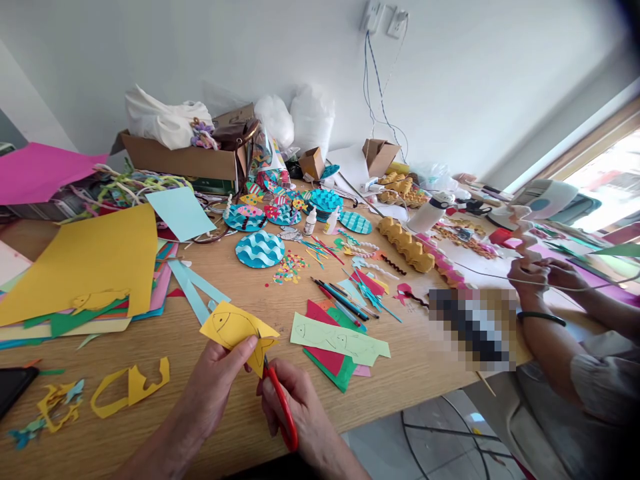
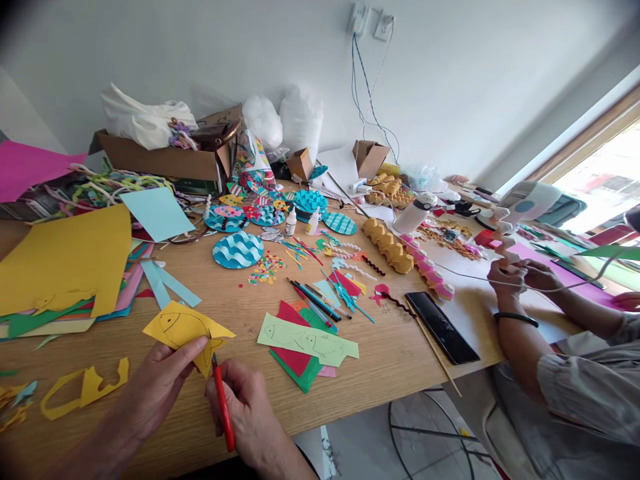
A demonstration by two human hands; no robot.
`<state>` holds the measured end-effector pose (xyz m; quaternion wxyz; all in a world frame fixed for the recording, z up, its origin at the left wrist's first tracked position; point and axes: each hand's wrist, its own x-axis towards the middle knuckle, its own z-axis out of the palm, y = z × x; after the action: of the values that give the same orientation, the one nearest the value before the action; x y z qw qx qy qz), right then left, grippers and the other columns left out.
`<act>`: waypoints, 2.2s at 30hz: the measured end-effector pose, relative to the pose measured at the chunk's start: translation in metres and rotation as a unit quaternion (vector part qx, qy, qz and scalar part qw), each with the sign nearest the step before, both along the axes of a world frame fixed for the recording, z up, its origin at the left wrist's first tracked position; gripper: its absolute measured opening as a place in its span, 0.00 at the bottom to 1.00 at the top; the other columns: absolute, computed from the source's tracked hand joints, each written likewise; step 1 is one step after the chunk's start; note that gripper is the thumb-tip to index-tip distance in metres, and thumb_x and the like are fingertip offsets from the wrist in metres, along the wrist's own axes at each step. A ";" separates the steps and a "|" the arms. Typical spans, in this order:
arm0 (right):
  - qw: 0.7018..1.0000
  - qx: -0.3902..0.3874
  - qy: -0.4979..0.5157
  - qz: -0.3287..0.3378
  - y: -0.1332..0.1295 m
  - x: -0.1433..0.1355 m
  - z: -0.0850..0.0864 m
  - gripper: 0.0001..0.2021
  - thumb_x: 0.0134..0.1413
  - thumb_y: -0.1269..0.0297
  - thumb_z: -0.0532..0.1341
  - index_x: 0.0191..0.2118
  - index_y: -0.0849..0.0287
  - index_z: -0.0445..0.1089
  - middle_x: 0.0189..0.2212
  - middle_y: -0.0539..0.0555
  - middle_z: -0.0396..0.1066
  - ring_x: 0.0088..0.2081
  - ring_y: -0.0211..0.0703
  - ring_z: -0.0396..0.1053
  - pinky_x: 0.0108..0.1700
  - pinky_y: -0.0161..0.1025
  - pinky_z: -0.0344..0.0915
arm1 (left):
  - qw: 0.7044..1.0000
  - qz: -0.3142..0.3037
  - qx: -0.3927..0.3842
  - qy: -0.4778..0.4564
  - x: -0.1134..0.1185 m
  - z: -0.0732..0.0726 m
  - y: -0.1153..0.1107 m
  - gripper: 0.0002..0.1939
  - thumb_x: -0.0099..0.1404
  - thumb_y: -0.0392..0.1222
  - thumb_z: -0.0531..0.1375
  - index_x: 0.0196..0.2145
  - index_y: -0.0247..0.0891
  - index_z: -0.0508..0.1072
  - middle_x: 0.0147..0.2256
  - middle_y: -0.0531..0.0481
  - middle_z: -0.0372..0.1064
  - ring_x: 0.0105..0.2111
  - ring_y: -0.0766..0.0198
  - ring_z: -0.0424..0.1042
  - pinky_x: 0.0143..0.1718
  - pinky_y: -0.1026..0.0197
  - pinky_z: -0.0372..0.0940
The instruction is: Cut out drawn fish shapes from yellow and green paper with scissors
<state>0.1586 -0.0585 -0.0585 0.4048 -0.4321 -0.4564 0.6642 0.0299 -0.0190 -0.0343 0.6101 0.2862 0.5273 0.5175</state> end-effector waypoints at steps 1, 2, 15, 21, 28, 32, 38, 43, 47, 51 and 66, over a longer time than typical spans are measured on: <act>1.000 0.000 -0.002 -0.002 0.000 0.000 0.000 0.24 0.55 0.41 0.58 0.25 0.59 0.62 0.15 0.43 0.56 0.16 0.30 0.52 0.17 0.28 0.50 | 1.000 -0.002 -0.002 0.000 0.000 0.000 0.000 0.09 0.43 0.42 0.70 0.24 0.39 0.76 0.22 0.57 0.74 0.26 0.64 0.66 0.27 0.65 0.63; 1.000 0.001 -0.004 -0.004 0.000 0.000 0.000 0.24 0.55 0.41 0.59 0.25 0.59 0.61 0.15 0.43 0.55 0.16 0.30 0.52 0.17 0.28 0.50 | 1.000 -0.003 -0.005 0.002 0.000 0.000 0.000 0.09 0.43 0.42 0.70 0.23 0.39 0.76 0.22 0.57 0.74 0.26 0.64 0.66 0.27 0.65 0.63; 1.000 0.019 -0.021 0.011 -0.003 0.002 -0.003 0.23 0.56 0.42 0.58 0.25 0.58 0.60 0.17 0.44 0.57 0.18 0.31 0.53 0.19 0.29 0.52 | 1.000 -0.002 0.000 -0.012 0.001 0.002 -0.002 0.07 0.44 0.39 0.69 0.22 0.40 0.76 0.22 0.58 0.73 0.27 0.64 0.68 0.28 0.66 0.63; 0.998 0.036 -0.032 0.027 -0.001 0.004 0.004 0.25 0.57 0.39 0.54 0.27 0.59 0.61 0.16 0.44 0.58 0.18 0.32 0.54 0.21 0.30 0.53 | 1.000 -0.019 0.019 -0.002 0.000 0.002 -0.003 0.07 0.46 0.38 0.68 0.19 0.41 0.73 0.19 0.59 0.69 0.25 0.64 0.67 0.25 0.66 0.60; 0.998 0.031 -0.044 0.022 -0.002 0.004 0.003 0.23 0.58 0.43 0.56 0.25 0.58 0.59 0.16 0.44 0.56 0.18 0.31 0.53 0.20 0.29 0.50 | 0.999 -0.025 0.020 0.013 0.002 0.004 -0.002 0.06 0.45 0.40 0.69 0.23 0.40 0.76 0.23 0.56 0.74 0.27 0.61 0.70 0.30 0.63 0.65; 0.997 0.039 -0.067 0.012 -0.002 0.006 -0.003 0.22 0.59 0.45 0.57 0.25 0.58 0.58 0.18 0.44 0.54 0.19 0.32 0.52 0.21 0.30 0.49 | 1.000 -0.012 0.017 0.006 0.002 0.003 -0.002 0.06 0.44 0.39 0.69 0.23 0.40 0.76 0.22 0.56 0.74 0.28 0.60 0.71 0.29 0.64 0.64; 0.996 0.047 -0.073 0.004 -0.003 0.006 -0.006 0.21 0.60 0.46 0.56 0.24 0.58 0.58 0.18 0.44 0.53 0.21 0.33 0.50 0.22 0.31 0.48 | 1.000 -0.018 0.006 -0.008 0.001 0.003 -0.004 0.07 0.44 0.40 0.70 0.24 0.40 0.77 0.23 0.56 0.75 0.30 0.59 0.72 0.32 0.64 0.65; 0.998 0.028 -0.060 0.004 -0.003 0.005 -0.003 0.21 0.58 0.46 0.57 0.24 0.58 0.58 0.18 0.44 0.53 0.20 0.32 0.51 0.21 0.31 0.48 | 1.000 -0.025 0.005 0.002 0.000 0.005 -0.003 0.06 0.44 0.40 0.69 0.23 0.41 0.77 0.22 0.56 0.73 0.31 0.59 0.72 0.33 0.63 0.65; 0.997 0.033 -0.063 0.005 -0.003 0.005 -0.003 0.21 0.59 0.47 0.57 0.24 0.58 0.58 0.18 0.44 0.53 0.20 0.32 0.51 0.21 0.31 0.48 | 1.000 -0.031 0.004 0.004 0.000 0.006 -0.003 0.05 0.45 0.40 0.69 0.23 0.41 0.77 0.22 0.56 0.73 0.30 0.58 0.72 0.33 0.63 0.65; 0.996 0.038 -0.080 0.001 -0.003 0.006 -0.004 0.20 0.58 0.49 0.59 0.24 0.58 0.58 0.18 0.44 0.53 0.20 0.32 0.51 0.21 0.31 0.49 | 1.000 -0.028 0.001 0.005 0.000 0.005 -0.003 0.05 0.44 0.40 0.69 0.23 0.41 0.77 0.22 0.55 0.73 0.30 0.58 0.71 0.32 0.63 0.65; 0.998 0.036 -0.054 0.018 -0.002 0.008 -0.001 0.19 0.61 0.51 0.57 0.25 0.58 0.58 0.17 0.43 0.55 0.19 0.31 0.53 0.21 0.29 0.51 | 0.996 -0.091 0.002 0.004 0.000 0.005 -0.006 0.05 0.50 0.42 0.65 0.26 0.40 0.76 0.23 0.55 0.74 0.30 0.60 0.70 0.33 0.63 0.66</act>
<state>0.1665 -0.0610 -0.0594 0.3829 -0.4445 -0.5089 0.6300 0.0302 -0.0255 -0.0296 0.6522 0.3360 0.5002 0.4600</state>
